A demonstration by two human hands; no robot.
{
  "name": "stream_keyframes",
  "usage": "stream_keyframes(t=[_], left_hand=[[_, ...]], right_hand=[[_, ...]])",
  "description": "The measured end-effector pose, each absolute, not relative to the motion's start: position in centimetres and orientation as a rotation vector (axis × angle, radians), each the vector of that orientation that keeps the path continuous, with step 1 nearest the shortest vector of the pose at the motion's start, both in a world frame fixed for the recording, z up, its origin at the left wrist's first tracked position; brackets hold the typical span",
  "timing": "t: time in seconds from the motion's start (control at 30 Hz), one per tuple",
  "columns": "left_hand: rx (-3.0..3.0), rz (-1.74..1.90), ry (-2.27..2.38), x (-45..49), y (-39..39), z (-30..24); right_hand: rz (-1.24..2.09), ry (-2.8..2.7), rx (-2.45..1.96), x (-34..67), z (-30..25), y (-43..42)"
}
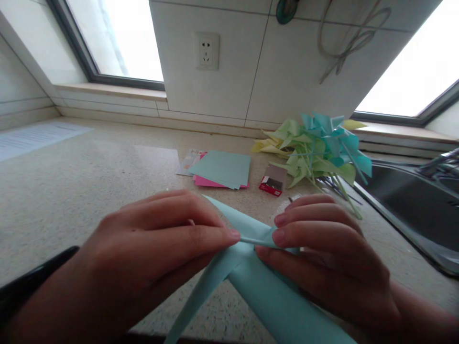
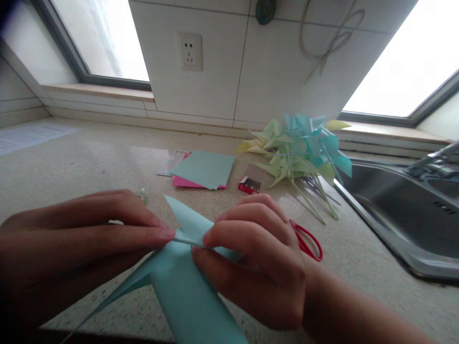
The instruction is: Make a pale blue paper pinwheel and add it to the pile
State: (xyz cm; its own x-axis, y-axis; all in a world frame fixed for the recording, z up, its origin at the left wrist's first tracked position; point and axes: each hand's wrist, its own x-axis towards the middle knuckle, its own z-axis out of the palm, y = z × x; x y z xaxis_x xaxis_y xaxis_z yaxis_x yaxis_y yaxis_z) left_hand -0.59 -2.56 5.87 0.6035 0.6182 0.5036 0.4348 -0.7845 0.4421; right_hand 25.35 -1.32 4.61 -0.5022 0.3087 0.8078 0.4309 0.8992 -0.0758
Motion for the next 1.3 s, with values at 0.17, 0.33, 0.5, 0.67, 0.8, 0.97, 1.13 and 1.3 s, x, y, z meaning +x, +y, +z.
stream_keyframes(t=[0.17,0.33,0.5,0.67,0.8,0.97,1.13,1.3], left_hand=[[2.529,0.888,0.849,-0.1,-3.1,6.3],[2.49,0.907,0.862,0.2,-3.3,6.2],[2.487,0.923,0.879,0.3,-3.1,6.2],[2.473,0.908,0.872,0.4,-3.1,6.5],[2.438,0.899,0.854,0.5,-3.0,6.7],[2.42,0.912,0.838,0.8,-3.0,6.8],[2.395,0.857,0.867,0.8,-3.0,6.7],[2.365,0.834,0.888,0.8,-2.9,6.6]], right_hand=[[-0.237,-2.233,-0.526,25.9,5.4,-1.9],[-0.252,-2.25,-0.565,26.3,4.8,-2.1],[-0.237,-2.277,-0.552,26.4,4.6,-1.9],[-0.187,-2.292,-0.564,26.5,4.9,-1.8],[-0.168,-2.283,-0.563,26.4,4.7,-1.6],[-0.241,-2.142,-0.485,26.2,3.4,-1.0],[-0.167,-2.135,-0.488,26.0,3.2,-0.9],[-0.133,-2.164,-0.509,26.1,3.5,-1.1]])
